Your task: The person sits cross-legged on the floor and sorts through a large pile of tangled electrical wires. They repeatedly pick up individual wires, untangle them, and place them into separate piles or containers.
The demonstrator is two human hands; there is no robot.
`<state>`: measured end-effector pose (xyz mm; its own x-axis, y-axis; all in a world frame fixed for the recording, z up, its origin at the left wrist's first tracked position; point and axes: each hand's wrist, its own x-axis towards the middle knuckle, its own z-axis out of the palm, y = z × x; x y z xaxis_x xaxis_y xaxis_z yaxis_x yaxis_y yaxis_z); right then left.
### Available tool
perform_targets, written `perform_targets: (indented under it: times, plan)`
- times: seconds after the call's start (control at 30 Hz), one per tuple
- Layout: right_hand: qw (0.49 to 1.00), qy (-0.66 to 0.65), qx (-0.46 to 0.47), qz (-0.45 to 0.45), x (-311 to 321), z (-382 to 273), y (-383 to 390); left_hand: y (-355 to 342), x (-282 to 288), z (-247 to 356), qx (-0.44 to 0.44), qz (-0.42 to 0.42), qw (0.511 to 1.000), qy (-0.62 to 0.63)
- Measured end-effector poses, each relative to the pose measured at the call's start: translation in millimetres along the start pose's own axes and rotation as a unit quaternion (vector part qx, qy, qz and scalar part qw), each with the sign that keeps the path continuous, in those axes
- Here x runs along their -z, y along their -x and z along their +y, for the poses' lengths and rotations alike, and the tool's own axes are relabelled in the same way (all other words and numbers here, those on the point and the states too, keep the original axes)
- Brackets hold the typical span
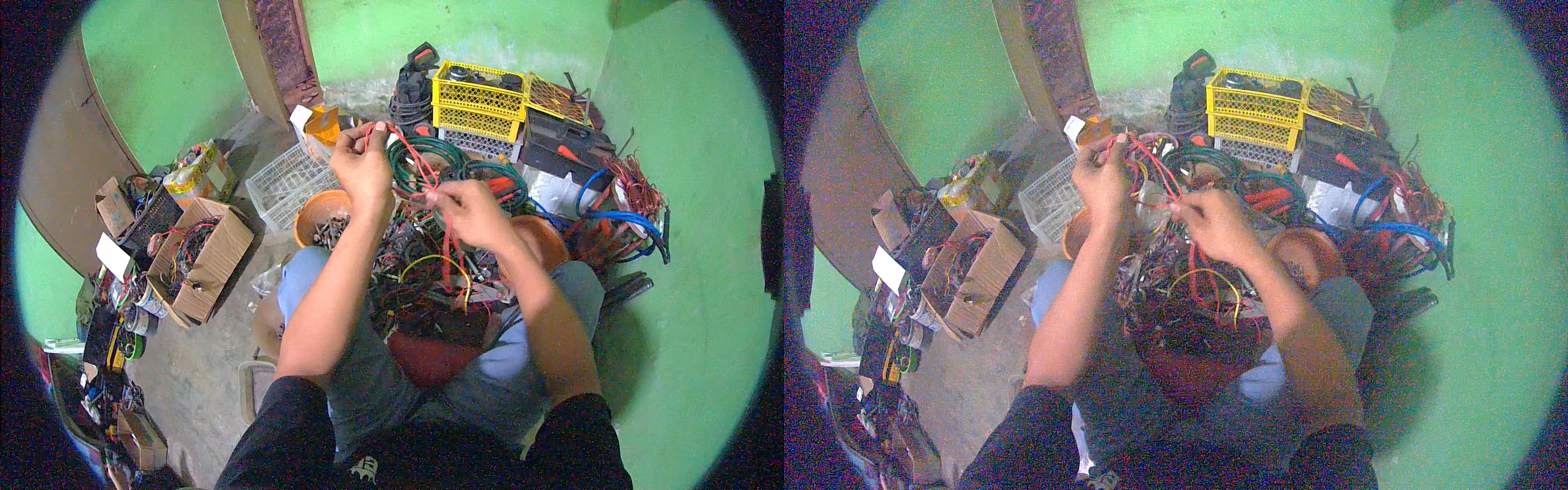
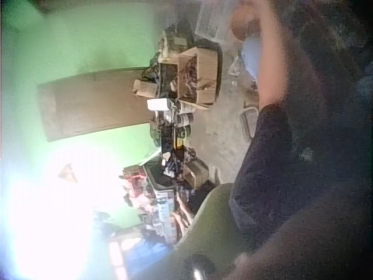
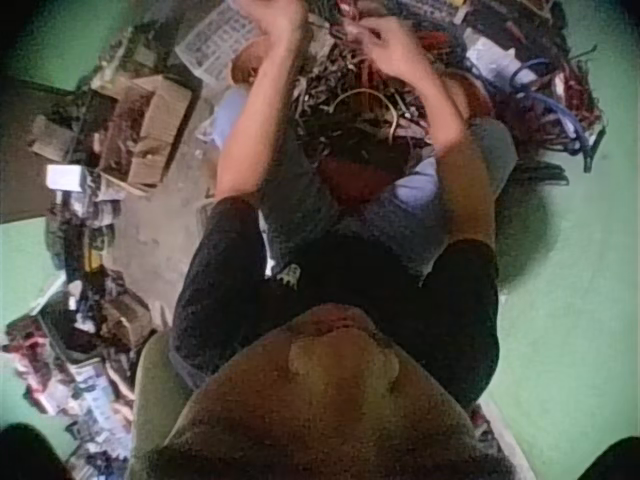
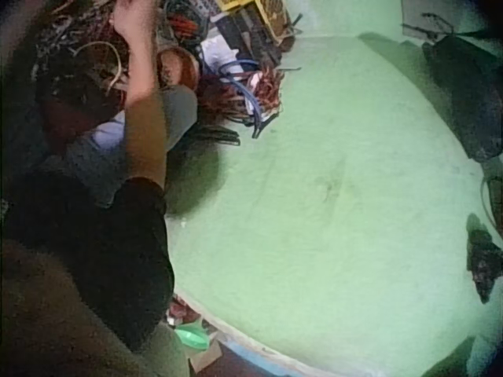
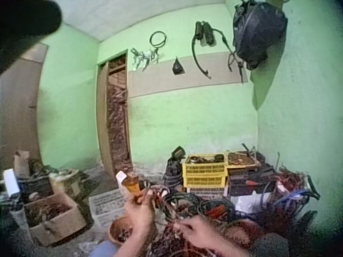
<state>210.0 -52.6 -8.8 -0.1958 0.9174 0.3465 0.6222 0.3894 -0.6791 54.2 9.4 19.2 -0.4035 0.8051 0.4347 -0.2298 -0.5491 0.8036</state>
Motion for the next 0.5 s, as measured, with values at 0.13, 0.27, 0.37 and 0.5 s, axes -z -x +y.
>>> perform_targets:
  times: [0.13,0.27,0.37,0.5]
  plan:
    - [0.989,0.024,0.014,0.142,37,6,2,-7,10,3,0.010,0.029,0.999,-0.016]
    - [0.932,-0.018,0.076,0.353,113,80,8,-22,22,11,0.014,0.078,0.997,-0.024]
    - [0.784,-0.157,-0.018,0.601,151,100,20,-37,42,6,-0.006,0.105,0.994,0.021]
    - [0.862,-0.058,-0.116,0.490,199,176,40,-45,43,6,0.058,0.119,0.991,-0.023]
